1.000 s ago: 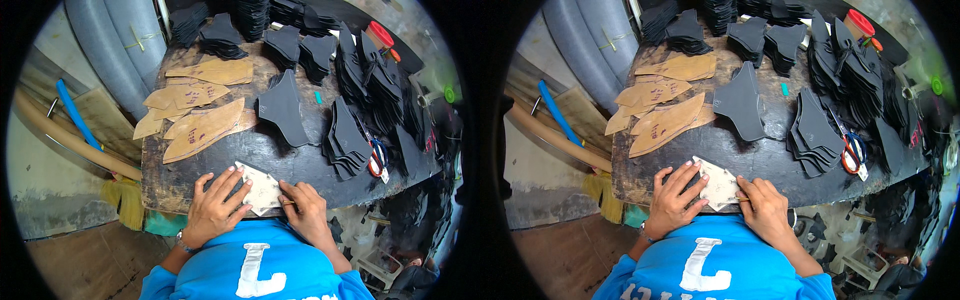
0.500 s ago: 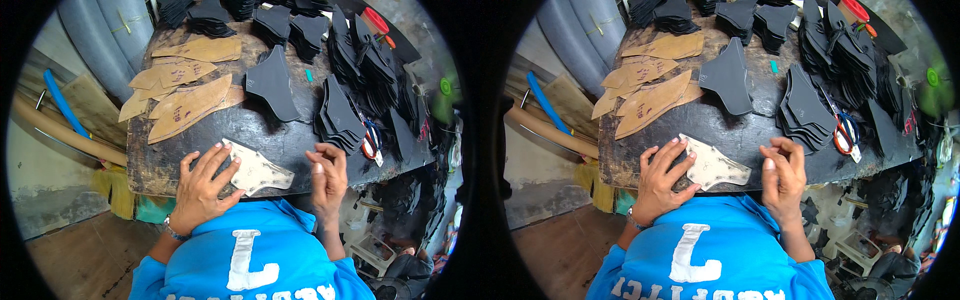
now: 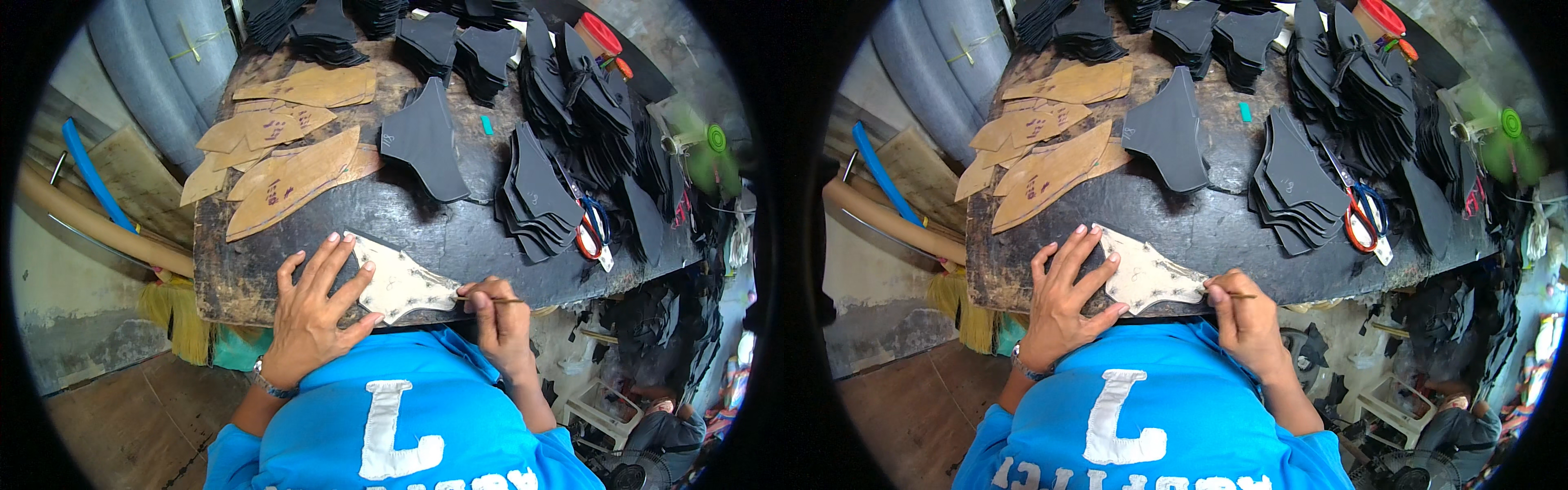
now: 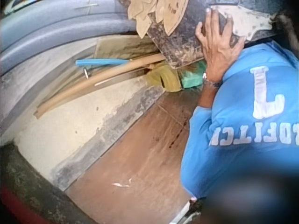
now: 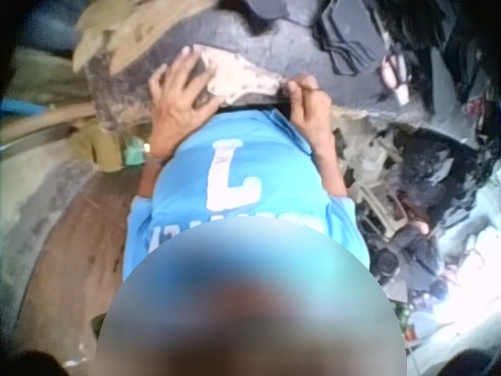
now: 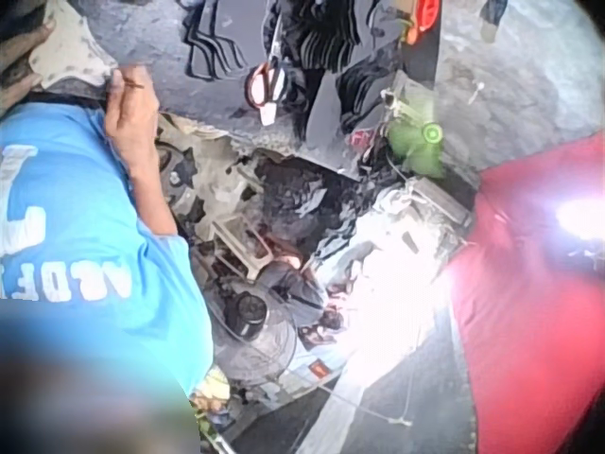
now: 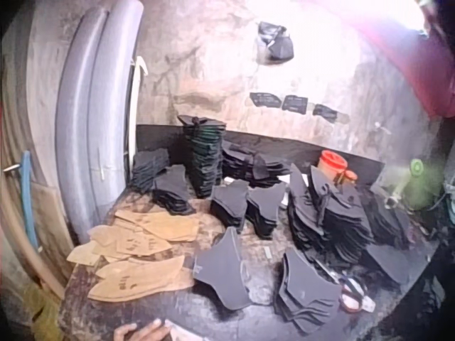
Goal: The person repeatedly places a cardboard template on a stack of black rubber sheets, traces the outline with a pencil, and cuts along the traced line using scissors. The cut pieces are set aside on the table.
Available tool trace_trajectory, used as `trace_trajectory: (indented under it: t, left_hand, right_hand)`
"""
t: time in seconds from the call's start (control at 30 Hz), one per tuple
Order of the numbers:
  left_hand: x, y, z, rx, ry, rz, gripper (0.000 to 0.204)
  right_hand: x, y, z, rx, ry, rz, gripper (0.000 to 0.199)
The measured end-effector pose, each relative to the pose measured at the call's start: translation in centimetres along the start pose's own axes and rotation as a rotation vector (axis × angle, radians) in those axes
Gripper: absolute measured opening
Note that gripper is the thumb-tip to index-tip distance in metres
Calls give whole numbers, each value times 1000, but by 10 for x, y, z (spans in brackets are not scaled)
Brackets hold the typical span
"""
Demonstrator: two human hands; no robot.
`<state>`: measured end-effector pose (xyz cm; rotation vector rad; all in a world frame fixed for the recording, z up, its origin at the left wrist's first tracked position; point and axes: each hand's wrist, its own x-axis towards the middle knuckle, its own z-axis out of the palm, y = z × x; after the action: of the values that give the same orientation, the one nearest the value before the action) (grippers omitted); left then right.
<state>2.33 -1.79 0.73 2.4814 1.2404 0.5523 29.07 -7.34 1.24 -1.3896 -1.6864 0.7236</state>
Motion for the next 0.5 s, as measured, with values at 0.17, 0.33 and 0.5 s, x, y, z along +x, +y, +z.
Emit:
trace_trajectory:
  t: [0.17, 0.33, 0.5]
  left_hand:
    - [0, 0, 0, 6, 0, 2, 56]
    - [0, -2, 1, 4, 12, 5, 56]
    - [0, -1, 0, 16, 3, -5, 60]
  right_hand:
    - [5, -1, -6, 1, -39, 38, 20]
    - [9, 3, 0, 2, 97, 10, 11]
    - [12, 1, 2, -120, 63, -109, 11]
